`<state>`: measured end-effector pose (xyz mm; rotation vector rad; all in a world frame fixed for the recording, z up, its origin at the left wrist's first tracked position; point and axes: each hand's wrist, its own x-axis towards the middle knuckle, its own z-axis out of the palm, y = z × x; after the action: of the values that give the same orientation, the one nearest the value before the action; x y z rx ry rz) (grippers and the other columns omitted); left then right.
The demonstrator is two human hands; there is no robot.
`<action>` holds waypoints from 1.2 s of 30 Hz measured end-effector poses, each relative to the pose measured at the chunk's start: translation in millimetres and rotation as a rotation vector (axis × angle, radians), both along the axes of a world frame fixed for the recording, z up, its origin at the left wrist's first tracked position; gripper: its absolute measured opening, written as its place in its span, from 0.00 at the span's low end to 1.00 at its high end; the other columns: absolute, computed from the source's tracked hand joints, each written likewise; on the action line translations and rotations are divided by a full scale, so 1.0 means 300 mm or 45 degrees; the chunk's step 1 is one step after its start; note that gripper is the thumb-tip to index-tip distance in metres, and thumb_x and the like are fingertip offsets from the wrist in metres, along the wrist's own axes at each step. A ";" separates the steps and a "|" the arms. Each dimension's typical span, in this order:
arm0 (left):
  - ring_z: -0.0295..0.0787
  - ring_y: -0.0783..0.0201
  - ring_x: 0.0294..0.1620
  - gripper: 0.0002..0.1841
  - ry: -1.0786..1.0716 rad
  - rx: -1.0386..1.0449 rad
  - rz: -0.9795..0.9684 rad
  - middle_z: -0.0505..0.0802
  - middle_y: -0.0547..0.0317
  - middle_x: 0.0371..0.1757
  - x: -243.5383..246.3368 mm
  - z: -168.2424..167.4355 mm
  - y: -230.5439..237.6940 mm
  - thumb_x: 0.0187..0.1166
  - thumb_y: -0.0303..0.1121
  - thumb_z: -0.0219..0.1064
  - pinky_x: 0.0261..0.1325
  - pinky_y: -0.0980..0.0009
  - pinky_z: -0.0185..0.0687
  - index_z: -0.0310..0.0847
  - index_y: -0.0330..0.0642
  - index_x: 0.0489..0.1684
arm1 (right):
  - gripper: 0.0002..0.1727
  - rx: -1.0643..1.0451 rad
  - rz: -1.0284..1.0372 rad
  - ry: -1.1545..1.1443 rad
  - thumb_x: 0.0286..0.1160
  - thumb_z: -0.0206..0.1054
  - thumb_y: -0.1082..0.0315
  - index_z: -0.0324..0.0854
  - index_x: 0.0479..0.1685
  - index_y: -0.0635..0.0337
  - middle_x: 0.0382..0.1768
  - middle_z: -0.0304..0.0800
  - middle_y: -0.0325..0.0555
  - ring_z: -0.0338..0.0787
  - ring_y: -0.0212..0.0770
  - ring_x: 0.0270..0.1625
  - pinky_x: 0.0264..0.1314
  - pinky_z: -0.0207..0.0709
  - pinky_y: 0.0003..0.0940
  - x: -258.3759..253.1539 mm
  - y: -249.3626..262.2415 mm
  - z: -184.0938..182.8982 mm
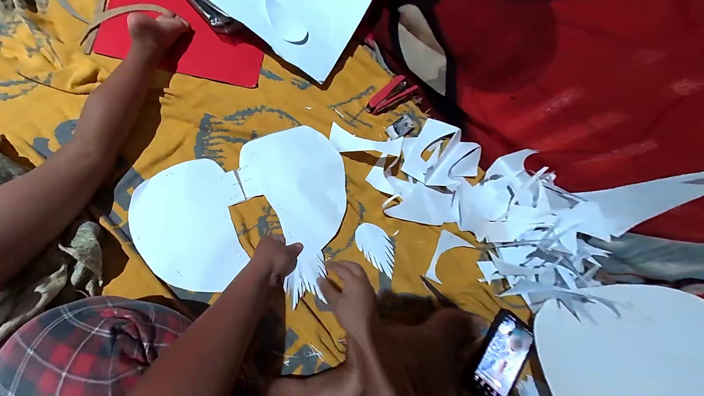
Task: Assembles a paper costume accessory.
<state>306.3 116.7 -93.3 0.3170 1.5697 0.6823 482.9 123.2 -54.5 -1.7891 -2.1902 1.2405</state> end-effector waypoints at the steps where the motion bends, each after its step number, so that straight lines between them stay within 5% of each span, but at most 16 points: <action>1: 0.67 0.68 0.19 0.12 -0.007 0.000 0.004 0.73 0.62 0.23 0.000 0.002 -0.001 0.87 0.37 0.65 0.26 0.71 0.68 0.70 0.40 0.37 | 0.22 -0.030 -0.162 0.098 0.82 0.67 0.62 0.83 0.69 0.67 0.67 0.85 0.61 0.85 0.53 0.68 0.73 0.77 0.47 0.017 0.015 -0.010; 4: 0.66 0.69 0.19 0.12 0.013 -0.006 -0.008 0.73 0.62 0.23 -0.001 0.012 0.000 0.87 0.36 0.64 0.25 0.72 0.67 0.70 0.40 0.37 | 0.23 -0.190 -0.398 0.259 0.85 0.64 0.62 0.77 0.74 0.67 0.62 0.89 0.59 0.90 0.46 0.60 0.63 0.82 0.43 0.030 0.060 -0.033; 9: 0.67 0.69 0.19 0.12 0.021 -0.008 -0.030 0.73 0.62 0.23 -0.003 0.012 0.001 0.88 0.37 0.64 0.26 0.72 0.68 0.69 0.40 0.38 | 0.34 -0.331 -0.364 0.262 0.80 0.70 0.65 0.65 0.84 0.65 0.62 0.89 0.59 0.90 0.46 0.61 0.66 0.81 0.46 -0.049 0.077 -0.045; 16: 0.66 0.69 0.19 0.11 0.030 0.008 -0.030 0.73 0.62 0.23 -0.003 0.019 0.001 0.87 0.36 0.65 0.26 0.71 0.68 0.72 0.38 0.40 | 0.32 -0.140 -0.325 0.039 0.78 0.69 0.69 0.68 0.83 0.62 0.52 0.93 0.52 0.92 0.44 0.52 0.60 0.83 0.45 -0.029 0.090 -0.042; 21: 0.68 0.68 0.21 0.11 0.038 0.002 -0.038 0.74 0.61 0.25 0.001 0.012 0.003 0.87 0.37 0.64 0.28 0.71 0.69 0.72 0.38 0.41 | 0.25 0.056 -0.337 0.072 0.81 0.69 0.65 0.76 0.75 0.67 0.60 0.89 0.59 0.90 0.49 0.61 0.67 0.81 0.45 0.046 0.102 -0.012; 26: 0.71 0.66 0.25 0.13 0.081 -0.030 -0.094 0.76 0.59 0.29 -0.005 0.016 0.008 0.87 0.40 0.65 0.33 0.68 0.72 0.73 0.38 0.42 | 0.34 -0.122 -0.205 0.020 0.82 0.69 0.55 0.69 0.80 0.68 0.63 0.87 0.59 0.88 0.51 0.64 0.70 0.79 0.49 -0.034 0.061 -0.023; 31: 0.67 0.68 0.20 0.13 0.037 -0.012 -0.067 0.72 0.62 0.24 -0.007 0.019 0.001 0.89 0.39 0.62 0.28 0.71 0.68 0.70 0.39 0.39 | 0.32 -0.287 -0.593 0.237 0.71 0.76 0.71 0.73 0.77 0.66 0.59 0.88 0.62 0.90 0.50 0.57 0.62 0.82 0.47 -0.083 0.062 -0.051; 36: 0.70 0.67 0.24 0.14 0.044 0.000 -0.078 0.75 0.60 0.27 -0.009 0.017 0.001 0.89 0.40 0.63 0.32 0.69 0.72 0.72 0.38 0.41 | 0.20 -0.020 -0.858 0.513 0.72 0.72 0.78 0.81 0.64 0.72 0.50 0.91 0.59 0.91 0.42 0.49 0.54 0.85 0.39 -0.041 0.091 -0.031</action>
<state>303.5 116.9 -88.2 0.3769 1.5862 0.6327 470.6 150.4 -63.7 -1.8376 -1.2176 1.2830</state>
